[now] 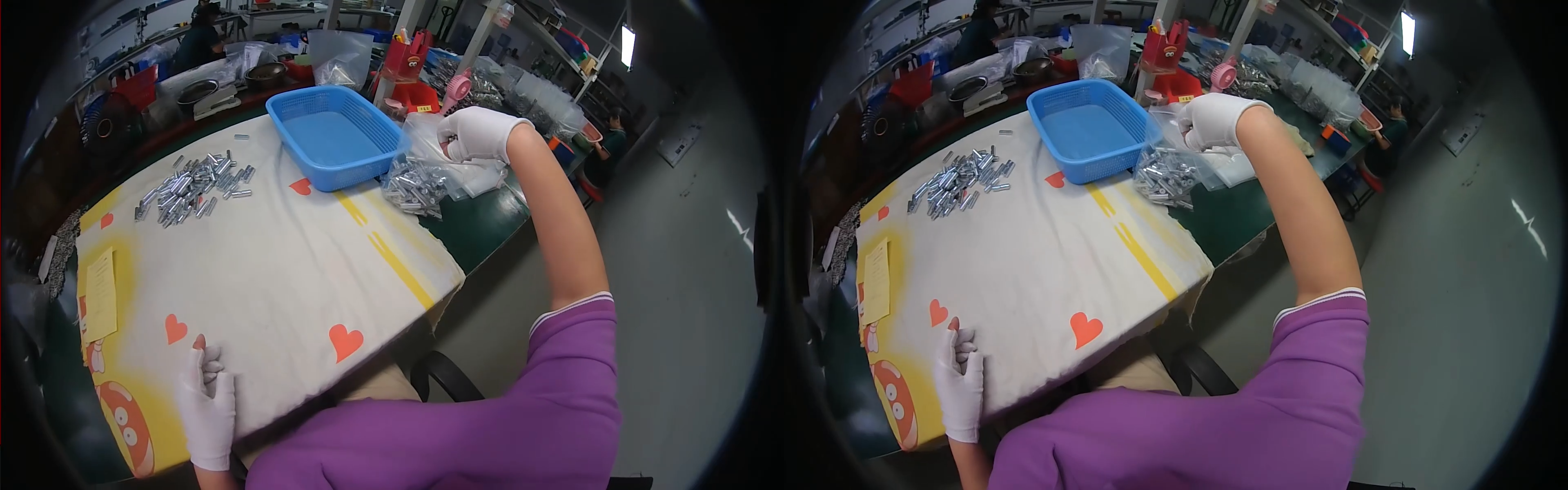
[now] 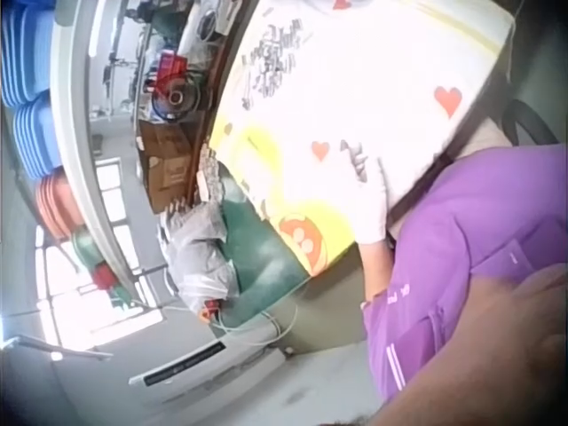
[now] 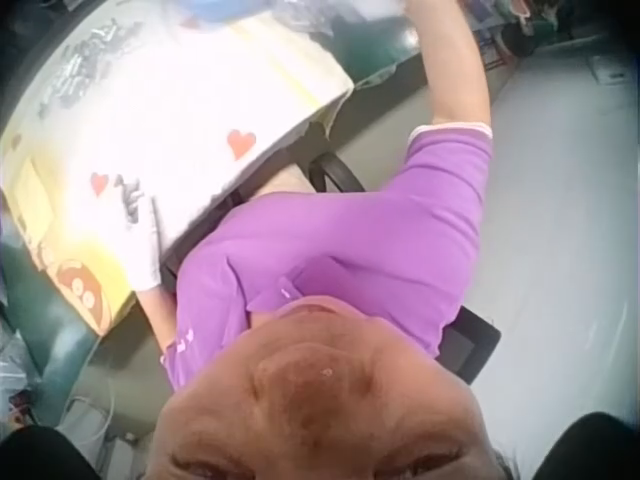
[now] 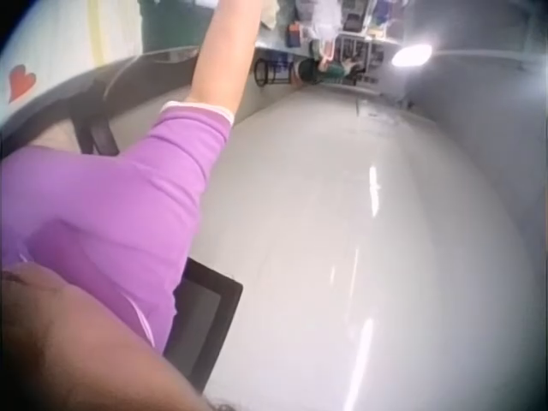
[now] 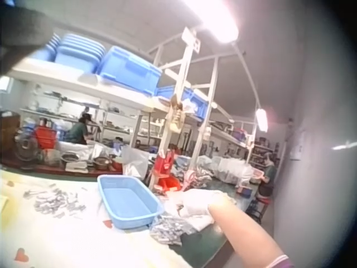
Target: Inspecting and organizing small metal components on a workbench.
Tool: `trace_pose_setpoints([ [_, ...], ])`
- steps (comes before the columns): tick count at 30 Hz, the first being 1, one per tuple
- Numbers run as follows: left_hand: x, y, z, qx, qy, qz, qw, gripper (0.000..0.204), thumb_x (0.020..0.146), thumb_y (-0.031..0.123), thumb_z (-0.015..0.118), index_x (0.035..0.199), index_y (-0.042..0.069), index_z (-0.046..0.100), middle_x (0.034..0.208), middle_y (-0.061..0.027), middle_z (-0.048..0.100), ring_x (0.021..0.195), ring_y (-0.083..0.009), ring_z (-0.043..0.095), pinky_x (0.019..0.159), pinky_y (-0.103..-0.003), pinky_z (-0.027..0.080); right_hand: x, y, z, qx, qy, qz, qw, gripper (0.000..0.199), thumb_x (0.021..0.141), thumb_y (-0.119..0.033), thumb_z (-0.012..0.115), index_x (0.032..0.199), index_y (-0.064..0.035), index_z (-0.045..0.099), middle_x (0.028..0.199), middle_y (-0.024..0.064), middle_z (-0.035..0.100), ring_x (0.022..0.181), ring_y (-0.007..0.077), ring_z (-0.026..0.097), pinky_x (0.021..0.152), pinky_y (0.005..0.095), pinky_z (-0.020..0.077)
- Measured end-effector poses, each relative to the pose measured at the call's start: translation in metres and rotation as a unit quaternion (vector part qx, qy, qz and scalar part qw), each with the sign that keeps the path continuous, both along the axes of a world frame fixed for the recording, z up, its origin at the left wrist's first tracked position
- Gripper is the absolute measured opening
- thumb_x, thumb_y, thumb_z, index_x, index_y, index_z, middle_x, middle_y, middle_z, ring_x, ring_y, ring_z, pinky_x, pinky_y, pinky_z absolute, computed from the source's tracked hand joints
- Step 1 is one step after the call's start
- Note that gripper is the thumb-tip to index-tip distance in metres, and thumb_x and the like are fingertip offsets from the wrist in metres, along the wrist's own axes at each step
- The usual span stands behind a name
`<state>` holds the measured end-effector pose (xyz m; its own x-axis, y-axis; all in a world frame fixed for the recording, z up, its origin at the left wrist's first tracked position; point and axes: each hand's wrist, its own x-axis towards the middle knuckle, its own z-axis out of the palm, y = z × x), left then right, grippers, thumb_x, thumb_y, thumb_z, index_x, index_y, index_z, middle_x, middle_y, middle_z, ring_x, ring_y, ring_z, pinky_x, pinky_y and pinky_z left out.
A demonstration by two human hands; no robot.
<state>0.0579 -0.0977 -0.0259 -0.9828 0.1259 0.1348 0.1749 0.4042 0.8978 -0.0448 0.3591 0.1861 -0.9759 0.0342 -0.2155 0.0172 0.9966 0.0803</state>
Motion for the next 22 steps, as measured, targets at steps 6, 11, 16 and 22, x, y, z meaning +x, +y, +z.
trace_pose_setpoints([
  [6,0.002,0.003,0.003,0.005,0.009,0.011,1.000,0.056,0.085,-0.005,0.057,0.140,-0.004,0.043,0.112,-0.0105,0.061,0.089,-0.0125,0.054,0.082,-0.025,0.048,-0.019,-0.004,-0.010,0.070,0.064,-0.023,0.995,0.023,0.076,-0.011,0.062,0.097,-0.0060,0.069,0.085,0.0143,0.067,0.079,0.0287,0.064,0.073,0.0357,0.0503],
  [11,0.000,0.003,0.002,0.000,0.005,0.002,1.000,0.056,0.084,-0.004,0.059,0.139,-0.004,0.044,0.113,-0.0121,0.062,0.090,-0.0147,0.056,0.083,-0.027,0.049,-0.028,-0.002,-0.013,0.018,0.004,0.019,1.000,0.027,0.076,-0.001,0.059,0.100,-0.0076,0.070,0.085,0.0110,0.068,0.079,0.0257,0.066,0.071,0.0355,0.0521],
  [16,0.000,0.002,0.002,0.022,0.005,0.000,1.000,0.056,0.084,-0.003,0.058,0.139,-0.004,0.045,0.114,-0.0118,0.062,0.091,-0.0145,0.056,0.083,-0.028,0.049,-0.028,0.008,-0.021,-0.051,-0.056,0.018,0.997,0.035,0.076,0.006,0.056,0.104,-0.0084,0.071,0.090,0.0069,0.067,0.082,0.0190,0.065,0.071,0.0307,0.0540],
  [22,0.000,-0.001,-0.001,0.015,0.001,-0.008,1.000,0.057,0.084,-0.003,0.058,0.140,-0.003,0.044,0.116,-0.0125,0.062,0.094,-0.0155,0.056,0.085,-0.028,0.049,-0.016,0.011,-0.031,-0.276,-0.041,-0.062,0.958,0.040,0.079,0.003,0.052,0.114,-0.0067,0.070,0.100,0.0086,0.069,0.092,0.0201,0.066,0.089,0.0330,0.0532],
])
